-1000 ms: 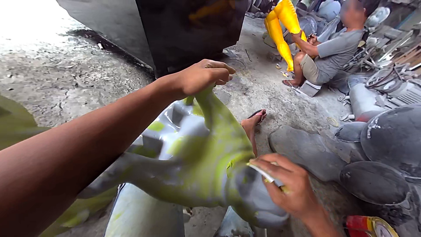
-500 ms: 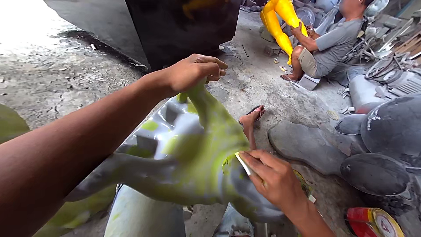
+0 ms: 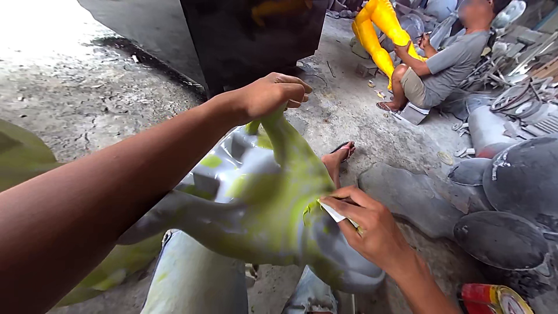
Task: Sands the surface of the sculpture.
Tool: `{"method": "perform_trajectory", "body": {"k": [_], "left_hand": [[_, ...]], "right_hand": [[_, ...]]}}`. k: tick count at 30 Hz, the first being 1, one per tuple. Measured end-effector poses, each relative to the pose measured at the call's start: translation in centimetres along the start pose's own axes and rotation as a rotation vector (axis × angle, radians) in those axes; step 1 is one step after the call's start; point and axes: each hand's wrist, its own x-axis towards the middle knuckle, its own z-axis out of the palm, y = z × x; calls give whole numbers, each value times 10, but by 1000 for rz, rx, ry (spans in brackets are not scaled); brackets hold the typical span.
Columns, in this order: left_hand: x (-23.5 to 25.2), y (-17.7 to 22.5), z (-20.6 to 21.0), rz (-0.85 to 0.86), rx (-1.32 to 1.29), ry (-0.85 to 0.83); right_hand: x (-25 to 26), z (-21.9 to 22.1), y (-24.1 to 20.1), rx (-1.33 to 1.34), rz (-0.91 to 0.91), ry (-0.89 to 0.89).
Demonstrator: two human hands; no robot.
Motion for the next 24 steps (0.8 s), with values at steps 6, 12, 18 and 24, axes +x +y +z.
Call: {"method": "perform_trajectory", "body": {"k": [6,12,18,24], "left_hand": [[3,-3,-3,-30,2,-15],[15,-8,-1,-51,-5,-28],[35,-15,5,-129,7,-44],[48,-23,9,-188,-15,-47]], "right_hand": [[-27,13,-10,-1,-18,-14],[-35,9,0,7,-164,-64],[-7,0,-16,118,-96,24],[4,17,-22,-134,-174,-9]]}}
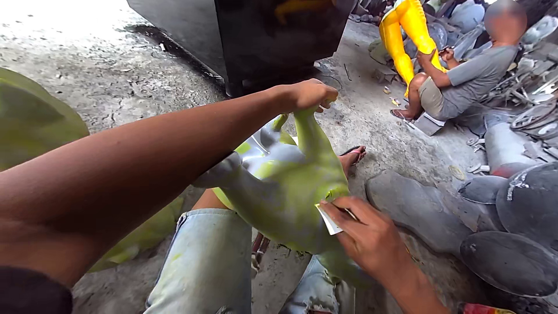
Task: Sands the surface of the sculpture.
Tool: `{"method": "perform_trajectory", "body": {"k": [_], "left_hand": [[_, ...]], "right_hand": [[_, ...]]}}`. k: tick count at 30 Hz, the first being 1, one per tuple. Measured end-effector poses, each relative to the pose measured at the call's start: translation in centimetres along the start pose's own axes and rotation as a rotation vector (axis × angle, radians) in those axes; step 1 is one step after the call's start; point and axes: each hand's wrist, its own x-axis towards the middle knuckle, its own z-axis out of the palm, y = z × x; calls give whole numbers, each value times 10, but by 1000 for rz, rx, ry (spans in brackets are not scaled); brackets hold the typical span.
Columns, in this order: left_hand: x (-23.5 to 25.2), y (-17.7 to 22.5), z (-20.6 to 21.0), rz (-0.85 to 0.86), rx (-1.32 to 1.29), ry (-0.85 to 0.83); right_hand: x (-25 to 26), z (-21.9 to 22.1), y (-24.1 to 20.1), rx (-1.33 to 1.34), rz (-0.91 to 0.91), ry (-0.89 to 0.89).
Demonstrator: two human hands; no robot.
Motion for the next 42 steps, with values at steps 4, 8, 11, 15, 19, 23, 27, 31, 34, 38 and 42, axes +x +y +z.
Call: {"method": "perform_trajectory", "body": {"k": [4,8,11,15,19,23,27,31,34,38,42], "left_hand": [[1,-1,-1,-19,7,4],[3,-5,-1,-6,16,-4],[7,-7,-1,-4,14,-11],[11,-7,0,-6,14,-21],[13,-7,1,-26,13,-7],[11,-9,-1,-36,9,-5],[10,-5,1,-34,-1,-7],[10,-5,2,-30,-4,-3],[9,-6,1,-22,-2,4],[8,-7,0,-13,4,1],[7,-4,1,-9,0,-8]], "right_hand": [[-8,6,-9,-225,-84,-84],[-15,2,-5,-270,-123,-121],[-16,-5,8,-194,-139,-88],[-3,-7,13,-107,-42,-19],[-9,6,1,-164,-42,-87],[-25,13,1,-175,-94,-62],[-21,4,14,-61,-139,-23],[-11,5,20,-115,-168,9],[-16,7,18,-176,-202,-26],[-17,1,23,-156,-252,-52],[-7,-3,26,-112,-256,3]]}}
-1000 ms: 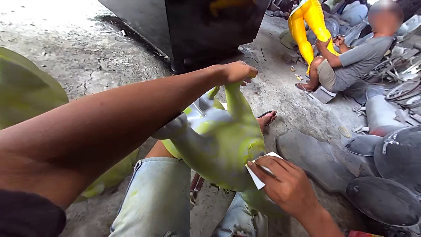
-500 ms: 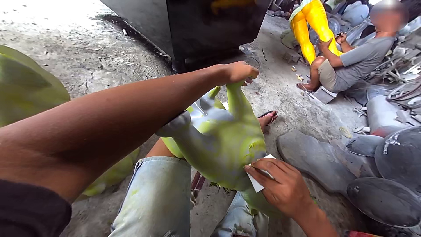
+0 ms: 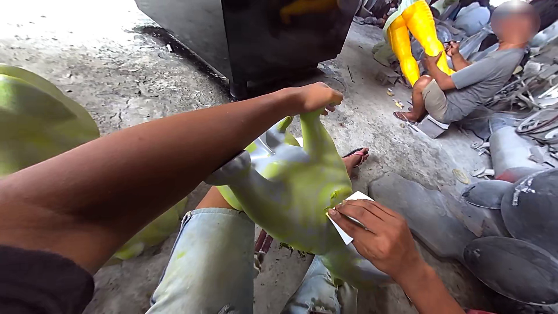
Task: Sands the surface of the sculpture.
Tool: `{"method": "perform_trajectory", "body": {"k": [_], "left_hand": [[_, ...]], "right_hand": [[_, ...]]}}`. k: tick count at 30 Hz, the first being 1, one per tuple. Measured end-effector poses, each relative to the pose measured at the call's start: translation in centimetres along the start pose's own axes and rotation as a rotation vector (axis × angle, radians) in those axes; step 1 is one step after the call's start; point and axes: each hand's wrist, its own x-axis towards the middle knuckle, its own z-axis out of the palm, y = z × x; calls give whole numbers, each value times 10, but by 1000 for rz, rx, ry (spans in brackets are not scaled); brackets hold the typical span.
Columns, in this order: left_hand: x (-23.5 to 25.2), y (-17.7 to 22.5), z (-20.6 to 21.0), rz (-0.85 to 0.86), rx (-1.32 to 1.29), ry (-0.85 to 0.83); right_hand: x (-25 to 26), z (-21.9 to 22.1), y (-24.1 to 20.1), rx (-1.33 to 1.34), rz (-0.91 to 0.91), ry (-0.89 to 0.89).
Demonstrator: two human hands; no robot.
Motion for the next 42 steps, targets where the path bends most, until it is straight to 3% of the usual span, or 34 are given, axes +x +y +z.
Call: {"method": "perform_trajectory", "body": {"k": [6,12,21,25,29,35,42], "left_hand": [[-3,-2,-1,13,-12,17],[-2,1,-1,23,-6,-5],[11,-4,1,-28,21,-11],[19,-6,4,-56,15,-24],[25,-6,7,-77,26,-46],[27,-8,7,-110,13,-42],[27,-8,7,-98,25,-43]], "right_hand": [[-7,4,-6,-17,-26,-47],[-1,0,23,85,-19,36],[-19,-8,53,108,-132,-53],[18,-8,47,236,-113,12],[36,7,48,338,-130,-89],[29,0,45,322,-183,-193],[1,9,34,234,-208,-102]]}}
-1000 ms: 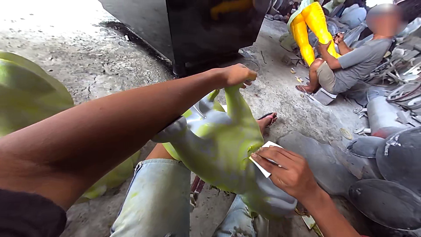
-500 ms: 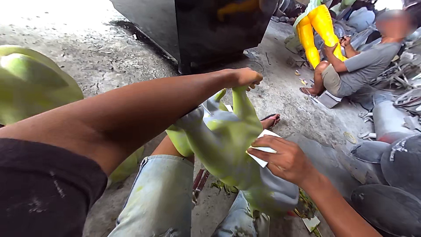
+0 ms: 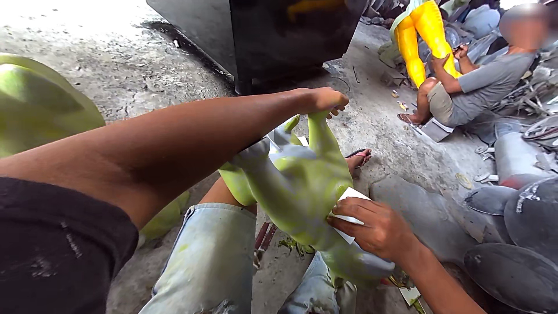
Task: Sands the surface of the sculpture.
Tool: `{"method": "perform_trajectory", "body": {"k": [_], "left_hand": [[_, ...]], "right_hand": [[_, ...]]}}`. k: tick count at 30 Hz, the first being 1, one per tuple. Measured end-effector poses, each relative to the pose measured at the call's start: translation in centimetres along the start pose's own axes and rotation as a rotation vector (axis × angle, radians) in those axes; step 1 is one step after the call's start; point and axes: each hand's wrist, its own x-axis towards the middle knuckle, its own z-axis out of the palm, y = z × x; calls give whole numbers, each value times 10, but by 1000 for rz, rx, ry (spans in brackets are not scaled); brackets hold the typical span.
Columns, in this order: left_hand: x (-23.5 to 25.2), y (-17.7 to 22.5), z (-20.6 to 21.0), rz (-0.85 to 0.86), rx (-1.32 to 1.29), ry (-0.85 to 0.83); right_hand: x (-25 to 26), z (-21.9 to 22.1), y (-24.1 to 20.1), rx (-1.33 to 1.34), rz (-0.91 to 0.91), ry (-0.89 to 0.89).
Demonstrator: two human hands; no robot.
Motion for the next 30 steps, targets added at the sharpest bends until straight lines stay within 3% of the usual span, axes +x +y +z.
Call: {"method": "perform_trajectory", "body": {"k": [5,9,18,22,25,30], "left_hand": [[-5,0,-3,49,-10,1],[-13,0,-6,104,-9,5],[-28,4,-7,128,-1,28],[-31,6,-7,142,-2,20],[-30,7,-5,139,-7,19],[-36,9,-6,149,-5,16]], "right_hand": [[-7,-5,1,-25,-10,32],[1,-12,6,86,183,203],[-11,-8,-8,-114,203,40],[-15,-23,-2,-56,173,51],[5,-26,0,-27,249,102],[21,-16,0,110,339,39]]}}
